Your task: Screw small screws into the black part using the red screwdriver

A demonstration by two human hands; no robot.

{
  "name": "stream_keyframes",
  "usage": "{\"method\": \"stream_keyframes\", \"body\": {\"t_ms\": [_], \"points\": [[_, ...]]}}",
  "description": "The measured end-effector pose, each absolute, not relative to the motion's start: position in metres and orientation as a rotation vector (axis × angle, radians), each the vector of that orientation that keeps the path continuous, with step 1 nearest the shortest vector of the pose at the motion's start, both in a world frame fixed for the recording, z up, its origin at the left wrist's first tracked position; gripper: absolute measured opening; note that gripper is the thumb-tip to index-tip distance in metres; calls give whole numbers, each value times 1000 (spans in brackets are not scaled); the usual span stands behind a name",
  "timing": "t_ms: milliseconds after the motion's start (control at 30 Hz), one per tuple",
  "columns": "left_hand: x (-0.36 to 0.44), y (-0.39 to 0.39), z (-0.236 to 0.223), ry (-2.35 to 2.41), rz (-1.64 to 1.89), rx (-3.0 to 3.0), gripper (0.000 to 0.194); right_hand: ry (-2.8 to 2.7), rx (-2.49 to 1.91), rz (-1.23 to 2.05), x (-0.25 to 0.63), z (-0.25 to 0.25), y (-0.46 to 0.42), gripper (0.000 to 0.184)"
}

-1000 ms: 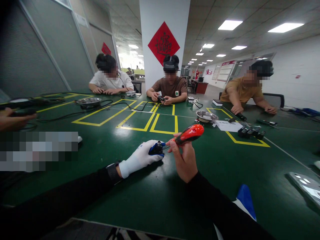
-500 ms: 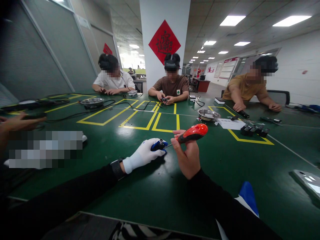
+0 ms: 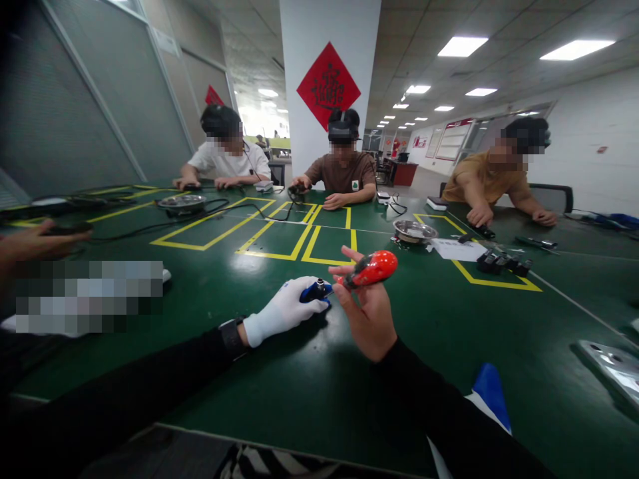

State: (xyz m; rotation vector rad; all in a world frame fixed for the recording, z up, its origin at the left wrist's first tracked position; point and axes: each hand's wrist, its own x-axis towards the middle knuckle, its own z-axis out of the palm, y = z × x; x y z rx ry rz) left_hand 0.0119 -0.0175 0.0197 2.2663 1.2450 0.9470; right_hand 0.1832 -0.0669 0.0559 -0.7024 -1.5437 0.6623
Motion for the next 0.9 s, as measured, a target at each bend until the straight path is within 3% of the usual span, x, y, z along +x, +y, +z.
{"method": "stream_keyframes", "body": {"t_ms": [267, 400, 567, 800, 900], "points": [[12, -17, 18, 1276, 930, 2250, 28, -1354, -524, 925, 184, 48, -55, 16], [12, -16, 16, 1274, 944, 2240, 32, -1328, -579, 897, 184, 48, -57, 27], [11, -18, 18, 1266, 934, 2241, 31, -1437, -666, 716, 185, 54, -61, 16], [11, -18, 20, 1271, 931, 2251, 29, -1363, -516, 940, 185, 49, -57, 16], [11, -17, 19, 1269, 941, 2266, 29, -1356, -552, 920, 186, 48, -58, 28]]}}
